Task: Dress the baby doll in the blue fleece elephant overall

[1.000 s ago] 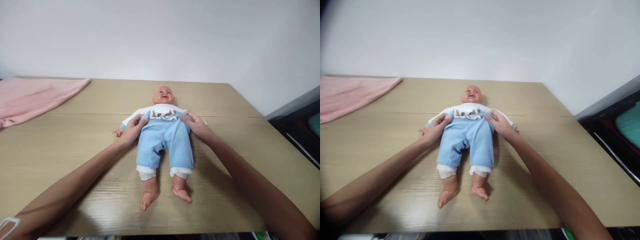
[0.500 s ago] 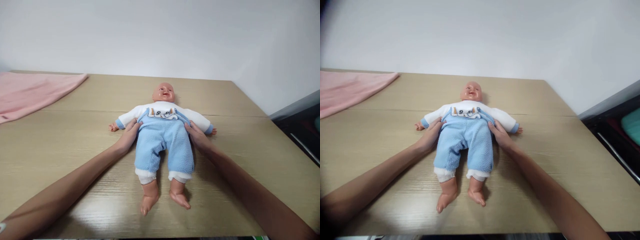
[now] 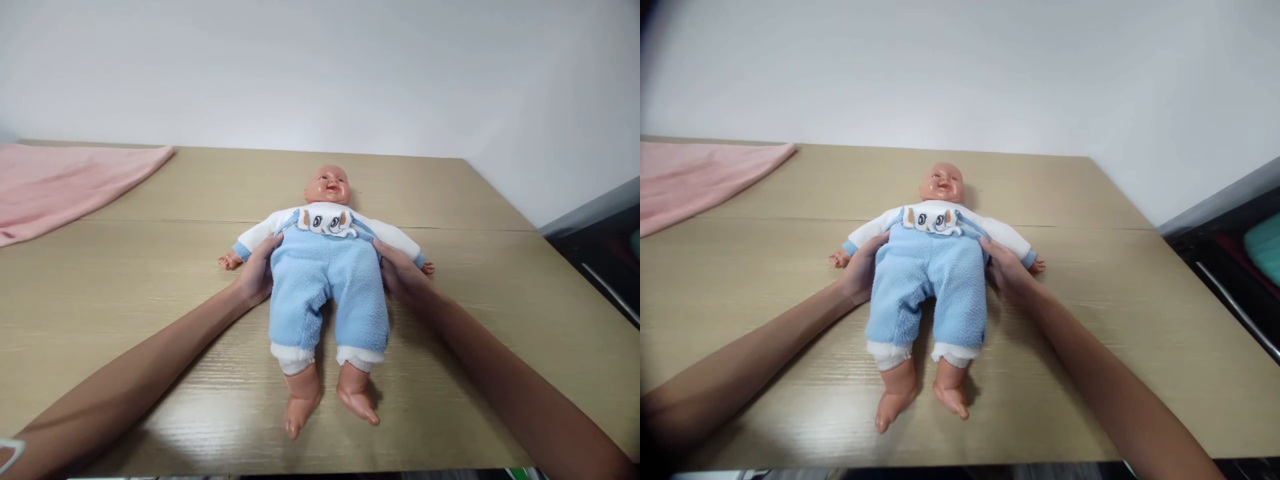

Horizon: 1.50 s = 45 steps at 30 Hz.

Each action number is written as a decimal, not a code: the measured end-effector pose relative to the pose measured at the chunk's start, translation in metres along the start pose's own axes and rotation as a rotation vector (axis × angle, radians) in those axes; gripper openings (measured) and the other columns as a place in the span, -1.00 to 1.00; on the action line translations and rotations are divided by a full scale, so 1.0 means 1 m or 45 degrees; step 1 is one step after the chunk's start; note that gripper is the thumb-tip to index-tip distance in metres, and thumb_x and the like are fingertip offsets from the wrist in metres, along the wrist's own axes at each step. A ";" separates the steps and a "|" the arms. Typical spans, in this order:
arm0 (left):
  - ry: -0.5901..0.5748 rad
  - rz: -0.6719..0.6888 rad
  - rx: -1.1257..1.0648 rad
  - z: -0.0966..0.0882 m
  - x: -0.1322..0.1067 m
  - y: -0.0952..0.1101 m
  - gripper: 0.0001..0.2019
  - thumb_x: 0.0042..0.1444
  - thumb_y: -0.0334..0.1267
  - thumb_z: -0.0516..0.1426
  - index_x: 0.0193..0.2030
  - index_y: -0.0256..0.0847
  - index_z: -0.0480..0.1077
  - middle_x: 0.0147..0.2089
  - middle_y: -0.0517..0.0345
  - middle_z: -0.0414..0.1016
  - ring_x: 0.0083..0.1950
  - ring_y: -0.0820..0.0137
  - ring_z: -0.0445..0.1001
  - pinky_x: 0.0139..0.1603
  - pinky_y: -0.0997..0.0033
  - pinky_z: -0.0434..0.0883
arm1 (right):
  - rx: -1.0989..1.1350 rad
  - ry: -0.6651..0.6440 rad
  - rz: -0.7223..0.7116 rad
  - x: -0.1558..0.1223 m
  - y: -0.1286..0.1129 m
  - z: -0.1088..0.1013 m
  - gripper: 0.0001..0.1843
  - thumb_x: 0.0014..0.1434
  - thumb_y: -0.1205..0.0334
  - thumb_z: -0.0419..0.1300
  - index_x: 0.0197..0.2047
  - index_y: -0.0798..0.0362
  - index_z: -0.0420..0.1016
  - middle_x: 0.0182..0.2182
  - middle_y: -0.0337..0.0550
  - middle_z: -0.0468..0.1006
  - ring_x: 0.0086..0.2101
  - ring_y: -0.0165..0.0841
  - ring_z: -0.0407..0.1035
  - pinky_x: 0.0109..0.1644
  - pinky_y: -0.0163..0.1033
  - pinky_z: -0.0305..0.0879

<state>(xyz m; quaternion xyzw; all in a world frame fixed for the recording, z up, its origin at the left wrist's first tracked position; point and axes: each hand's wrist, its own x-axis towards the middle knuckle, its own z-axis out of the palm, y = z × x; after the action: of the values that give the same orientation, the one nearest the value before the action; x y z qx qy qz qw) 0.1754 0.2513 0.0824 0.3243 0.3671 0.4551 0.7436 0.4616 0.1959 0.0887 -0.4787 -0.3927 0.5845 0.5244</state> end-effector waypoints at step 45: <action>0.024 0.028 -0.231 -0.015 -0.005 -0.002 -0.74 0.38 -0.06 0.38 0.04 -0.16 0.59 0.11 0.03 0.79 0.37 0.02 0.66 0.37 0.16 0.65 | 0.288 0.130 0.067 -0.016 -0.002 0.016 -0.71 0.14 -0.03 0.51 -0.36 -0.13 0.52 -0.58 -0.28 0.50 -0.27 -0.10 0.60 -0.17 -0.08 0.61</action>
<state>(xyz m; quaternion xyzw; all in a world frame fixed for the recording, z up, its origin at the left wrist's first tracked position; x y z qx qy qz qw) 0.1622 0.2483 0.0740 0.2553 0.3279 0.4977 0.7613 0.4463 0.1809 0.0967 -0.4559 -0.2844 0.6133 0.5789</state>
